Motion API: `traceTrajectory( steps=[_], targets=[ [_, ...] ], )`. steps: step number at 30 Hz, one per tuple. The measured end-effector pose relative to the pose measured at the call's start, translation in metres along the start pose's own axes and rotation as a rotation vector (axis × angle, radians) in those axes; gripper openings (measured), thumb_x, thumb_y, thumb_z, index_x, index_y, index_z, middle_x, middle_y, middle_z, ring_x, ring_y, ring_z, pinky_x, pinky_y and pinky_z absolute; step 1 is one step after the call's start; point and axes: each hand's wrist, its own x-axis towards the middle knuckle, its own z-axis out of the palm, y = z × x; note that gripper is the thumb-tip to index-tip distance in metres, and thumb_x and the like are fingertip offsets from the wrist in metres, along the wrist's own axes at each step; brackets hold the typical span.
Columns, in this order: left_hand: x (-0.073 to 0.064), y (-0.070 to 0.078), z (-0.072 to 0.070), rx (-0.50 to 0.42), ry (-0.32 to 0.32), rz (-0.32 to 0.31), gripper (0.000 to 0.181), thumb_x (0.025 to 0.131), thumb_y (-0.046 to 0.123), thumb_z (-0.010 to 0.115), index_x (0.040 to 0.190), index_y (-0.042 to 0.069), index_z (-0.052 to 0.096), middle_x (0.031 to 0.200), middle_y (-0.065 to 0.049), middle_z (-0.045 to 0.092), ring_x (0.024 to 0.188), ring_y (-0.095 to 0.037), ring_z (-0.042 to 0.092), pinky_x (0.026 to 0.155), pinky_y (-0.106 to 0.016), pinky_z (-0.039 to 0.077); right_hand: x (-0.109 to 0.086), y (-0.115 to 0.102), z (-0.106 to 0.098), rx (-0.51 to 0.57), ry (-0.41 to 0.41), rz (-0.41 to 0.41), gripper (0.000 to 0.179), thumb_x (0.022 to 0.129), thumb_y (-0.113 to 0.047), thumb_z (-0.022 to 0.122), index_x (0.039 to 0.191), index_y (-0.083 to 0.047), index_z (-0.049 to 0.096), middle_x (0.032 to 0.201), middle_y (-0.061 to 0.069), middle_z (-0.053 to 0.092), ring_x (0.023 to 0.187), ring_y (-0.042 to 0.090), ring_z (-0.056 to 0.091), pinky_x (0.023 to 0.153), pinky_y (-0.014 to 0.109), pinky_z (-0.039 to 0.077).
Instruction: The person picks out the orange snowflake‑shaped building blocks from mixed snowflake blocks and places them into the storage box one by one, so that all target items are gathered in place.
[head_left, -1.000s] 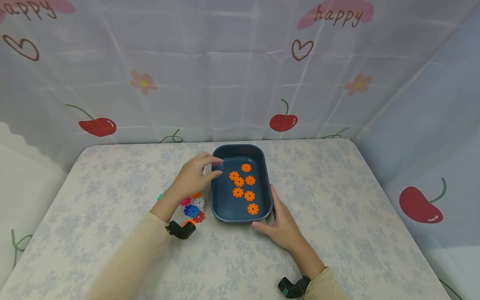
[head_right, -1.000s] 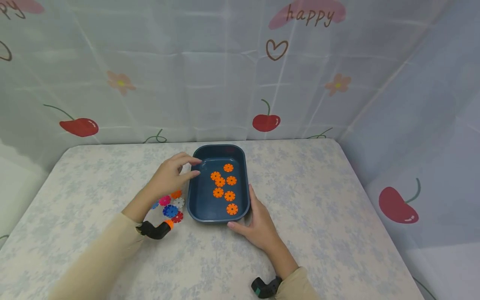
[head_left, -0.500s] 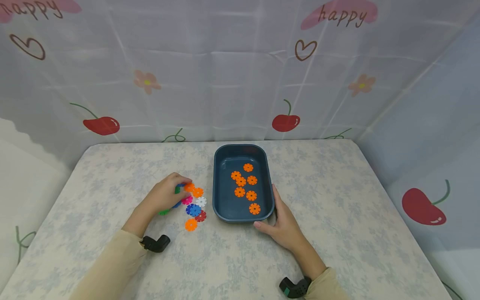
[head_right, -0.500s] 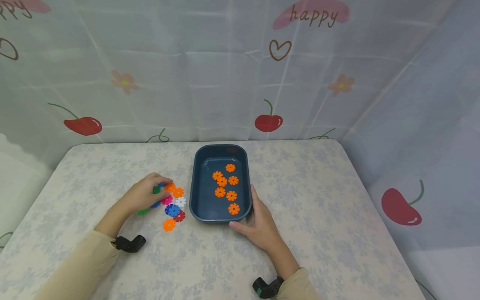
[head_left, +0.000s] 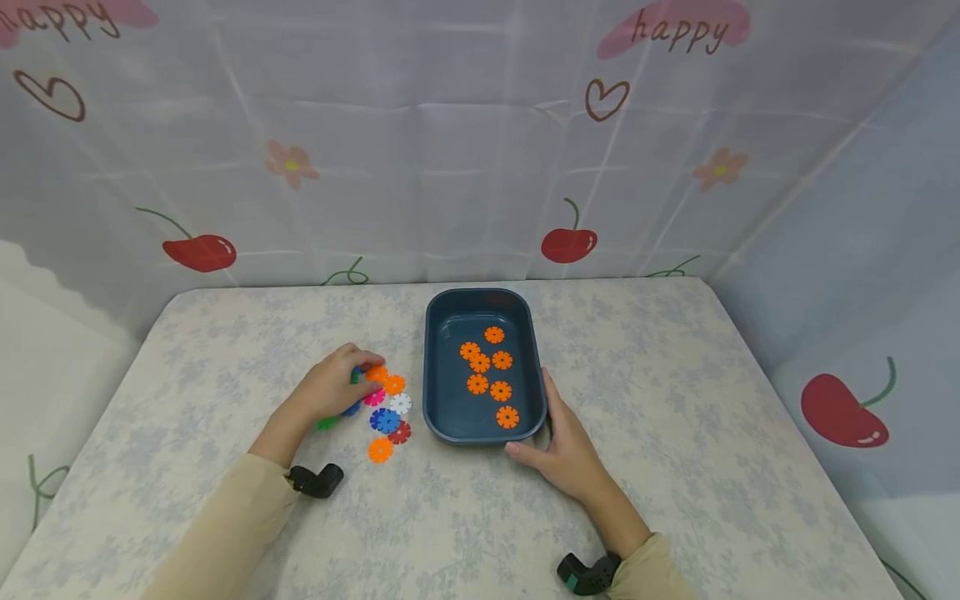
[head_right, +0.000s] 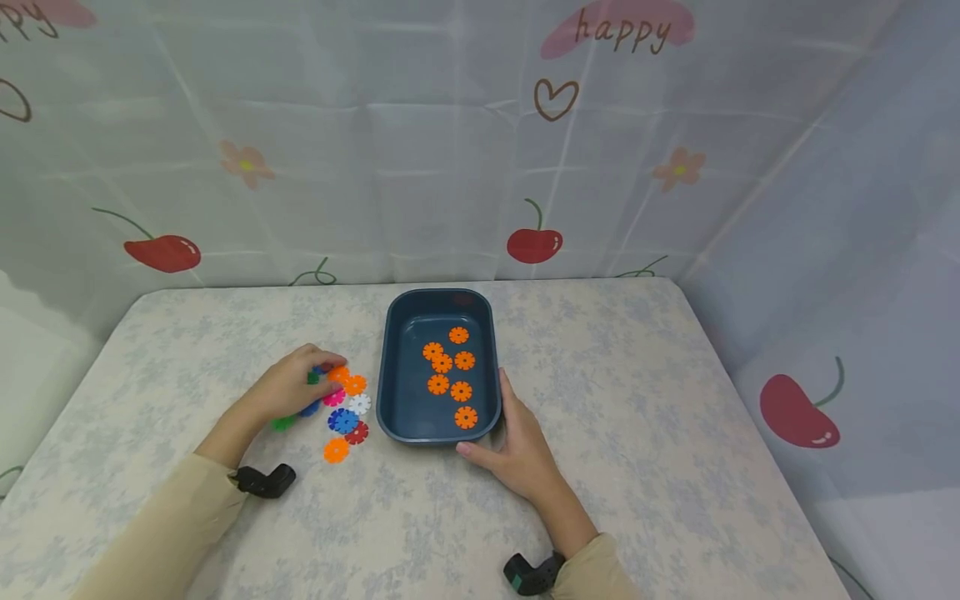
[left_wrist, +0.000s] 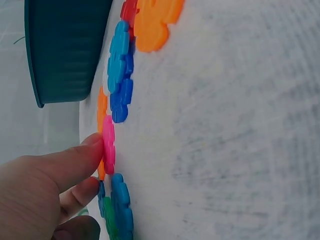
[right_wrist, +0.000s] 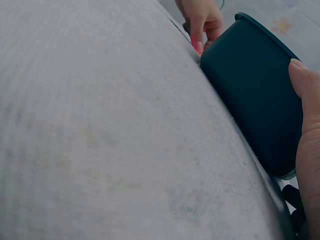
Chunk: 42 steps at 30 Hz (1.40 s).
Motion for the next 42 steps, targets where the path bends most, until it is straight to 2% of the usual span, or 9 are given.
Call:
traceTrajectory(
  steps=[8, 14, 22, 29, 35, 39, 42],
  targets=[
    [0.005, -0.001, 0.000, -0.062, -0.015, -0.004, 0.029, 0.094, 0.024, 0.069, 0.120, 0.011, 0.066, 0.118, -0.011, 0.059, 0.109, -0.029, 0.056, 0.100, -0.052, 0.046, 0.000, 0.000, 0.000, -0.002, 0.002, 0.009, 0.119, 0.079, -0.038, 0.083, 0.161, -0.021, -0.001, 0.166, -0.008, 0.012, 0.152, 0.017, 0.022, 0.118, 0.050, 0.028],
    [0.005, -0.006, -0.004, -0.076, -0.033, -0.022, 0.031, 0.094, 0.025, 0.069, 0.121, 0.011, 0.065, 0.118, -0.012, 0.059, 0.108, -0.029, 0.054, 0.101, -0.052, 0.046, 0.000, 0.000, 0.001, -0.008, 0.002, 0.005, 0.118, 0.079, -0.039, 0.083, 0.161, -0.025, -0.002, 0.167, -0.007, 0.012, 0.152, 0.017, 0.021, 0.118, 0.050, 0.028],
    [0.006, -0.013, -0.005, -0.091, -0.069, 0.001, 0.023, 0.094, 0.021, 0.069, 0.115, 0.012, 0.066, 0.102, -0.008, 0.057, 0.095, -0.024, 0.052, 0.089, -0.042, 0.047, 0.001, -0.001, 0.000, -0.009, 0.000, 0.016, 0.119, 0.079, -0.041, 0.083, 0.161, -0.023, -0.001, 0.166, -0.007, 0.013, 0.152, 0.017, 0.021, 0.118, 0.049, 0.027],
    [0.010, -0.008, -0.001, -0.109, -0.089, 0.003, 0.016, 0.094, 0.019, 0.068, 0.108, 0.012, 0.065, 0.099, -0.006, 0.056, 0.093, -0.022, 0.051, 0.086, -0.038, 0.045, 0.001, -0.002, 0.000, -0.008, -0.002, 0.018, 0.119, 0.079, -0.040, 0.083, 0.161, -0.024, -0.001, 0.166, -0.007, 0.014, 0.152, 0.016, 0.021, 0.119, 0.049, 0.027],
    [0.010, 0.000, 0.000, -0.090, -0.088, -0.019, 0.021, 0.093, 0.022, 0.069, 0.111, 0.011, 0.064, 0.106, -0.008, 0.058, 0.098, -0.024, 0.053, 0.092, -0.043, 0.048, 0.001, -0.002, 0.001, -0.002, -0.006, 0.021, 0.119, 0.079, -0.039, 0.083, 0.161, -0.024, -0.001, 0.166, -0.007, 0.013, 0.152, 0.016, 0.021, 0.119, 0.049, 0.026],
    [0.009, 0.005, -0.001, -0.044, -0.078, -0.049, 0.028, 0.090, 0.026, 0.073, 0.114, 0.013, 0.066, 0.111, -0.008, 0.062, 0.103, -0.025, 0.056, 0.095, -0.047, 0.049, 0.001, -0.002, 0.001, -0.012, -0.007, 0.017, 0.119, 0.079, -0.040, 0.083, 0.161, -0.023, -0.001, 0.167, -0.006, 0.012, 0.152, 0.018, 0.021, 0.118, 0.050, 0.027],
    [0.010, 0.011, -0.001, -0.001, -0.065, -0.066, 0.026, 0.089, 0.027, 0.074, 0.111, 0.014, 0.068, 0.111, -0.007, 0.065, 0.103, -0.026, 0.058, 0.095, -0.047, 0.050, 0.001, -0.001, 0.000, -0.020, -0.003, 0.013, 0.119, 0.079, -0.041, 0.083, 0.161, -0.022, -0.001, 0.167, -0.005, 0.013, 0.152, 0.021, 0.022, 0.118, 0.051, 0.028]
  ],
)
